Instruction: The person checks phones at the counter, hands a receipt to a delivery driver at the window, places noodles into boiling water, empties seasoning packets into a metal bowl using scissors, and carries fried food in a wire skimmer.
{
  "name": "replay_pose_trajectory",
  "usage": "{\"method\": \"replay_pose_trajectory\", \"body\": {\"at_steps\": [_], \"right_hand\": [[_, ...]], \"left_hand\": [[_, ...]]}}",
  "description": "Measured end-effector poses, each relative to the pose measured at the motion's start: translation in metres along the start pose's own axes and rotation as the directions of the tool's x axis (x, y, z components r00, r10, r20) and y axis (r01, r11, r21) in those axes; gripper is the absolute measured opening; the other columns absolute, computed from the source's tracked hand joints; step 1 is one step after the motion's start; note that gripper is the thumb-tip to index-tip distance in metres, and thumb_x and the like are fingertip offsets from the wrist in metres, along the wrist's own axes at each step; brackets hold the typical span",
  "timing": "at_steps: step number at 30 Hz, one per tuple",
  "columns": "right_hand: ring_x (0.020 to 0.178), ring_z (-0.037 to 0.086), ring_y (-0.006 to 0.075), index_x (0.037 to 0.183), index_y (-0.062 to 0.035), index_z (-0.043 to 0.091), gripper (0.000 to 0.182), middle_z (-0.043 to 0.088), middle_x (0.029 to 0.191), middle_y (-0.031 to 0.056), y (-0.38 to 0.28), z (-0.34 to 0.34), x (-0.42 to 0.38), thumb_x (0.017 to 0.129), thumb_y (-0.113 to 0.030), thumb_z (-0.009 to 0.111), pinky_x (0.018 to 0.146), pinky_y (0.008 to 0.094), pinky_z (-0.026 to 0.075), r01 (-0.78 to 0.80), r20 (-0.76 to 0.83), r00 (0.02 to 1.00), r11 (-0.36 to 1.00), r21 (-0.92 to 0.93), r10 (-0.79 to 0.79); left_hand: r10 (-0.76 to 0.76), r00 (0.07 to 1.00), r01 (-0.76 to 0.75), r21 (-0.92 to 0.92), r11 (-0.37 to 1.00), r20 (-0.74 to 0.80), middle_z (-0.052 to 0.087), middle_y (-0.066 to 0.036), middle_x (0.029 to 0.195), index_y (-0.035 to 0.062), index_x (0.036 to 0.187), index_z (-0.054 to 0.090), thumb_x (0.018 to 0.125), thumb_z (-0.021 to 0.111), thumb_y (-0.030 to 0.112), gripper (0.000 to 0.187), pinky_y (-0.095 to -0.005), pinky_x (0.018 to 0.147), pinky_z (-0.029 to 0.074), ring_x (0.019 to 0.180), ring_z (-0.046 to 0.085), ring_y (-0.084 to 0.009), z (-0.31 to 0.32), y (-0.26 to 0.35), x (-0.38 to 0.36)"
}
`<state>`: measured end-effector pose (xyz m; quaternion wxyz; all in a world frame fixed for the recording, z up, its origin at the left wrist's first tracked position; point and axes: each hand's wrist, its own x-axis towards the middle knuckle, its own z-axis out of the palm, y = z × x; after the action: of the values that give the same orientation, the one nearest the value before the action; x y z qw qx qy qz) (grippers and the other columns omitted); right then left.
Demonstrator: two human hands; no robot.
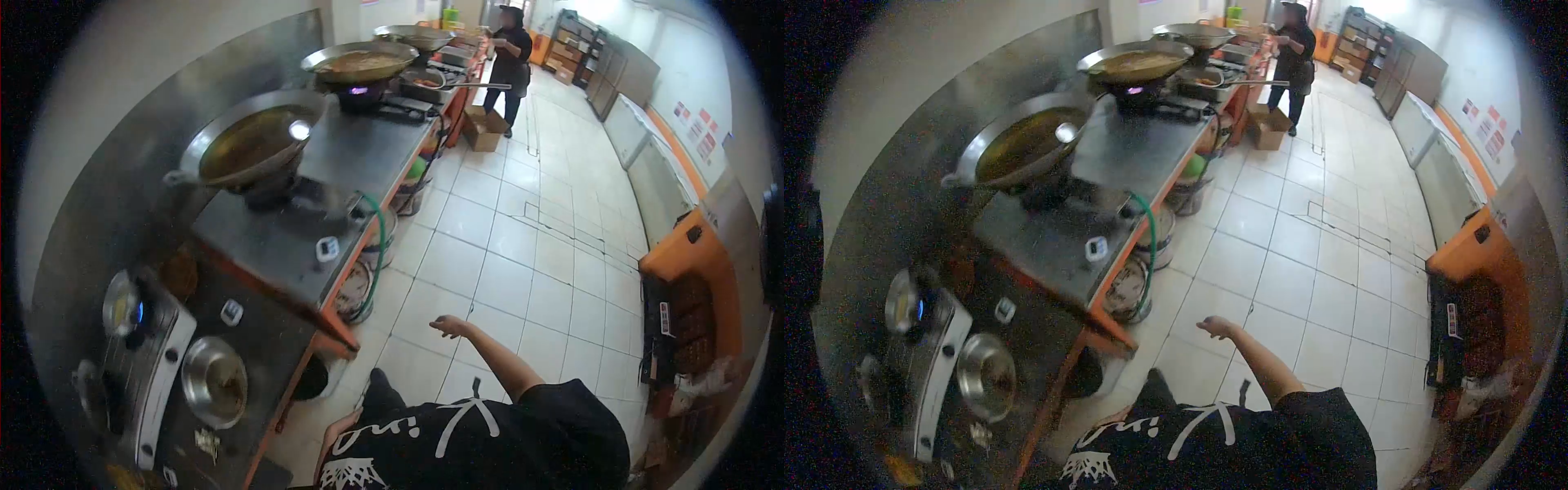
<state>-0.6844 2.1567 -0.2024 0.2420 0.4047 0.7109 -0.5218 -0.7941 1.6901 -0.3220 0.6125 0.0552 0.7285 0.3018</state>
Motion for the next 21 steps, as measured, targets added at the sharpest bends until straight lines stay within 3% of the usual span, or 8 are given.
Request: {"method": "replay_pose_trajectory", "body": {"at_steps": [2,5,9,11,12,15,17,21], "right_hand": [[0.095,0.061,0.0305,0.124,-0.0041,0.048,0.062,0.055,0.116,0.0192,-0.016,-0.056,0.02,0.084,-0.052,0.051,0.08,0.0474,0.05,0.043,-0.06,0.997,0.997,0.07,-0.039],[0.097,0.057,0.0366,0.116,-0.0035,0.054,0.054,0.053,0.117,0.0258,-0.018,-0.145,0.055,0.081,-0.044,0.059,0.085,0.0408,0.047,0.283,-0.298,0.898,0.944,-0.173,-0.324],[0.11,0.048,0.039,0.115,-0.0038,0.054,0.05,0.046,0.124,0.0252,-0.025,-0.276,0.072,0.08,-0.038,0.063,0.089,0.0425,0.045,0.209,-0.517,0.751,0.89,-0.405,-0.411],[0.115,0.041,0.0432,0.119,-0.0063,0.051,0.052,0.039,0.127,0.0287,-0.035,-0.341,0.053,0.08,-0.037,0.063,0.094,0.0467,0.04,0.12,-0.7,0.559,0.879,-0.462,-0.445],[0.115,0.04,0.0467,0.123,-0.0061,0.047,0.058,0.027,0.136,0.0279,-0.039,-0.375,0.051,0.079,-0.04,0.064,0.097,0.0477,0.037,0.06,-0.718,0.551,0.878,-0.474,-0.425],[0.122,0.032,0.0469,0.129,-0.0054,0.042,0.066,0.02,0.14,0.0277,-0.058,-0.476,0.061,0.078,-0.042,0.064,0.099,0.0505,0.033,-0.025,-0.785,0.447,0.871,-0.49,-0.429],[0.128,0.028,0.0398,0.134,-0.0049,0.035,0.074,0.02,0.143,0.023,-0.084,-0.554,0.08,0.078,-0.045,0.063,0.101,0.0513,0.03,-0.188,-0.821,0.255,0.806,-0.561,-0.511],[0.133,0.023,0.0347,0.137,-0.003,0.029,0.081,0.018,0.145,0.021,-0.166,-0.735,0.145,0.076,-0.04,0.065,0.106,0.0503,0.023,-0.244,-0.633,0.15,0.592,-0.768,-0.759]], "left_hand": [[0.019,0.997,-0.027,0.109,0.994,0.073,0.062,-0.017,0.091,0.0031,0.119,0.048,0.089,0.045,0.046,0.053,-0.0388,0.067,0.048,0.078,0.06,-0.0237,0.0,0.072,0.04],[-0.016,0.984,-0.031,0.262,0.965,0.178,0.062,-0.017,0.094,0.0033,0.121,0.047,0.089,0.044,0.048,0.055,-0.0392,0.071,0.047,0.082,0.06,-0.0235,-0.005,0.171,0.089],[-0.103,0.951,-0.035,0.433,0.901,0.291,0.062,-0.016,0.097,0.0037,0.123,0.046,0.089,0.044,0.05,0.057,-0.0396,0.076,0.046,0.087,0.06,-0.0232,0.0,0.303,0.149],[-0.123,0.942,-0.048,0.486,0.872,0.313,0.062,-0.016,0.099,0.0038,0.124,0.046,0.089,0.043,0.051,0.059,-0.0398,0.078,0.046,0.089,0.06,-0.023,0.014,0.36,0.179],[-0.123,0.94,-0.058,0.506,0.86,0.318,0.062,-0.016,0.1,0.0039,0.124,0.046,0.089,0.043,0.052,0.059,-0.0399,0.079,0.045,0.091,0.06,-0.0229,0.021,0.391,0.198],[-0.032,0.956,-0.119,0.484,0.867,0.292,0.062,-0.015,0.103,0.0042,0.125,0.045,0.089,0.042,0.053,0.061,-0.0402,0.083,0.045,0.095,0.059,-0.0227,0.059,0.481,0.254],[0.173,0.956,-0.257,0.387,0.886,0.238,0.062,-0.015,0.103,0.0007,0.119,0.05,0.088,0.046,0.049,0.057,-0.0343,0.079,0.047,0.091,0.06,-0.0216,0.097,0.54,0.297],[0.286,0.949,-0.308,0.194,0.932,0.135,0.062,-0.013,0.101,-0.0022,0.113,0.053,0.089,0.05,0.043,0.051,-0.0296,0.074,0.048,0.085,0.061,-0.0185,0.161,0.641,0.355]]}}
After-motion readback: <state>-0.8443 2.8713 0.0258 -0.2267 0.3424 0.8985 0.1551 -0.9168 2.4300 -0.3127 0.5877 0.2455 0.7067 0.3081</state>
